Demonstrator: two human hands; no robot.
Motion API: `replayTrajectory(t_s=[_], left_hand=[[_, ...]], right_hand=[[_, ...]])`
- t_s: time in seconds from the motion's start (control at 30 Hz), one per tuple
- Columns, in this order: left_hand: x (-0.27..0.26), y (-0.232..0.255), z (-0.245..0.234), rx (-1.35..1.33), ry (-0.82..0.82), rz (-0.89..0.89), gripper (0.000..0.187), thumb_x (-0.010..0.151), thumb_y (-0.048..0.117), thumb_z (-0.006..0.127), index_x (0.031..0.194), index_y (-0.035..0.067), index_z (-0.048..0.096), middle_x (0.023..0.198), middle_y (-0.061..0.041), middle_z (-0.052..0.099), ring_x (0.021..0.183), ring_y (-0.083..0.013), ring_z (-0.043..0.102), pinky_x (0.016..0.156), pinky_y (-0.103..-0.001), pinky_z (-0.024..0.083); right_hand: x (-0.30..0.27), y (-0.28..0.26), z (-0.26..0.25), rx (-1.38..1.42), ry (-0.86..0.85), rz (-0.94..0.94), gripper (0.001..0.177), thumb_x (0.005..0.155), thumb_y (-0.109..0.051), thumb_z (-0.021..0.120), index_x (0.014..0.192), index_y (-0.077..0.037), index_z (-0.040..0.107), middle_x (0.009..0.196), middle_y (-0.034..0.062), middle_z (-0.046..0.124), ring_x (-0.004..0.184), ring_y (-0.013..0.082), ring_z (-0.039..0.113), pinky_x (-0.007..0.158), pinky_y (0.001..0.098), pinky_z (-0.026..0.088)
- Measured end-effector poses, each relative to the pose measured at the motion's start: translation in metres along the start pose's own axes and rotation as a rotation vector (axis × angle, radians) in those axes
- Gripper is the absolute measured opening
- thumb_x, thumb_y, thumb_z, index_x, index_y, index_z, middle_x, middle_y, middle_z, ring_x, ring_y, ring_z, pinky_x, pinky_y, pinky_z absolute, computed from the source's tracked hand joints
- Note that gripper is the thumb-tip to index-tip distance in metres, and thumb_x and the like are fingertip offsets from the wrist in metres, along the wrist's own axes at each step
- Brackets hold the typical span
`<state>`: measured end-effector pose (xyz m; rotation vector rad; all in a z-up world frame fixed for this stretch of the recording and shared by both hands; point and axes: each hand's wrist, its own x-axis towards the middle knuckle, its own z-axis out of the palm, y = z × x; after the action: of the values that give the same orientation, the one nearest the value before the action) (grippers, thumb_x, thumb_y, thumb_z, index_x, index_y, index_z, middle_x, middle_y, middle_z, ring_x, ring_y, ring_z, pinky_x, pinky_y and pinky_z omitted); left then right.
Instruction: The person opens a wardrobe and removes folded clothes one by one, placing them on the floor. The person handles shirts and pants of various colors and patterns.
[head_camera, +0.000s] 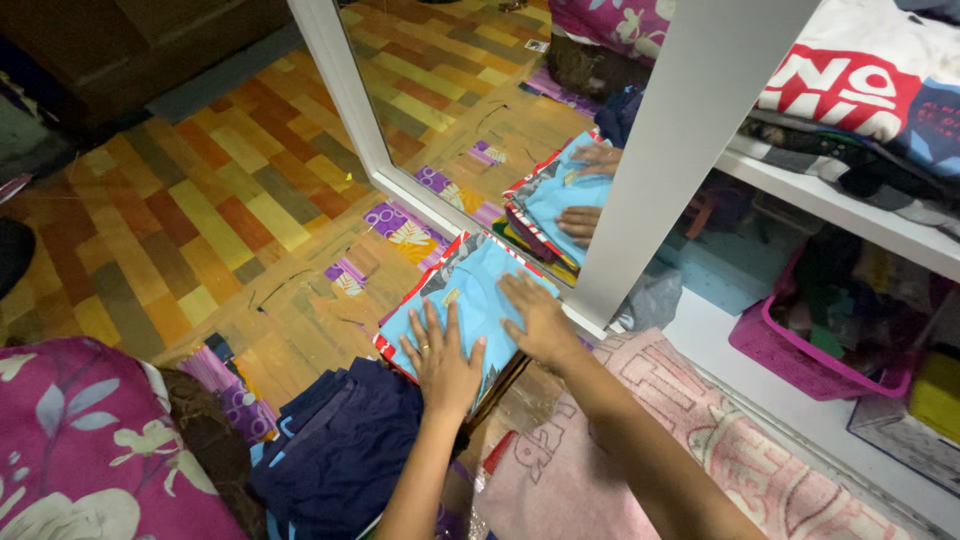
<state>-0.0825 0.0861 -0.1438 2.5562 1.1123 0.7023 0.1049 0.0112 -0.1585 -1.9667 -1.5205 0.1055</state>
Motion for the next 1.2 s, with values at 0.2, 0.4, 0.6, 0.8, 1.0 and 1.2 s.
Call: replayTrajectory(t_s=[0.2,0.4,0.6,0.8,1.0,1.2], left_hand=[[0.003,-0.017,0.025,0.057,-0.083,0.031,0.071,0.098,0.054,0.050,0.155,0.013,0.040,0.167,-0.022,0.017,0.155,-0.0445,0.003,0.120,-0.063,-0.002],[0.000,-0.018,0.032,0.067,-0.068,0.040,0.069,0.098,0.054,0.049,0.155,0.014,0.041,0.167,-0.022,0.018,0.154,-0.0439,0.003,0.120,-0.063,-0.002],[-0.002,-0.018,0.027,0.085,-0.072,0.035,0.071,0.097,0.054,0.051,0.154,0.013,0.041,0.166,-0.022,0.019,0.154,-0.0447,0.003,0.119,-0.063,-0.001],[-0.003,-0.012,0.018,0.116,-0.099,0.040,0.067,0.096,0.053,0.053,0.154,0.019,0.042,0.164,-0.025,0.019,0.152,-0.0494,0.004,0.118,-0.067,0.002],[0.000,0.011,0.001,0.044,-0.048,0.137,0.063,0.096,0.046,0.057,0.152,0.020,0.045,0.162,-0.029,0.020,0.151,-0.0503,0.009,0.116,-0.070,0.006],[0.015,0.081,-0.028,-0.179,-0.003,0.364,0.059,0.097,0.031,0.062,0.148,0.004,0.048,0.155,-0.035,0.032,0.146,-0.0543,0.022,0.116,-0.067,0.017]], right_hand=[[0.001,0.017,0.012,-0.015,-0.239,0.055,0.070,0.098,-0.043,0.054,0.160,-0.020,0.031,0.169,0.0042,0.024,0.156,0.0272,0.021,0.124,0.0450,0.021],[-0.003,0.017,0.012,-0.034,-0.251,0.073,0.069,0.099,-0.044,0.052,0.160,-0.020,0.030,0.169,0.0050,0.024,0.155,0.0267,0.022,0.124,0.0458,0.021],[-0.010,0.008,0.004,-0.029,-0.190,0.074,0.071,0.099,-0.040,0.054,0.159,-0.011,0.030,0.162,0.0144,0.035,0.152,0.0286,0.029,0.123,0.0477,0.023],[-0.022,-0.007,-0.011,0.071,-0.020,0.090,0.068,0.097,-0.030,0.062,0.154,-0.003,0.037,0.155,0.0237,0.044,0.146,0.0362,0.038,0.120,0.0479,0.030],[-0.047,-0.023,-0.035,0.422,0.227,0.262,0.057,0.094,-0.018,0.066,0.146,-0.002,0.049,0.140,0.0214,0.061,0.130,0.0313,0.059,0.105,0.0403,0.048],[-0.074,-0.006,-0.085,0.784,0.436,0.347,0.043,0.097,-0.011,0.062,0.140,-0.004,0.058,0.127,0.0115,0.070,0.115,0.0176,0.065,0.097,0.0308,0.053]])
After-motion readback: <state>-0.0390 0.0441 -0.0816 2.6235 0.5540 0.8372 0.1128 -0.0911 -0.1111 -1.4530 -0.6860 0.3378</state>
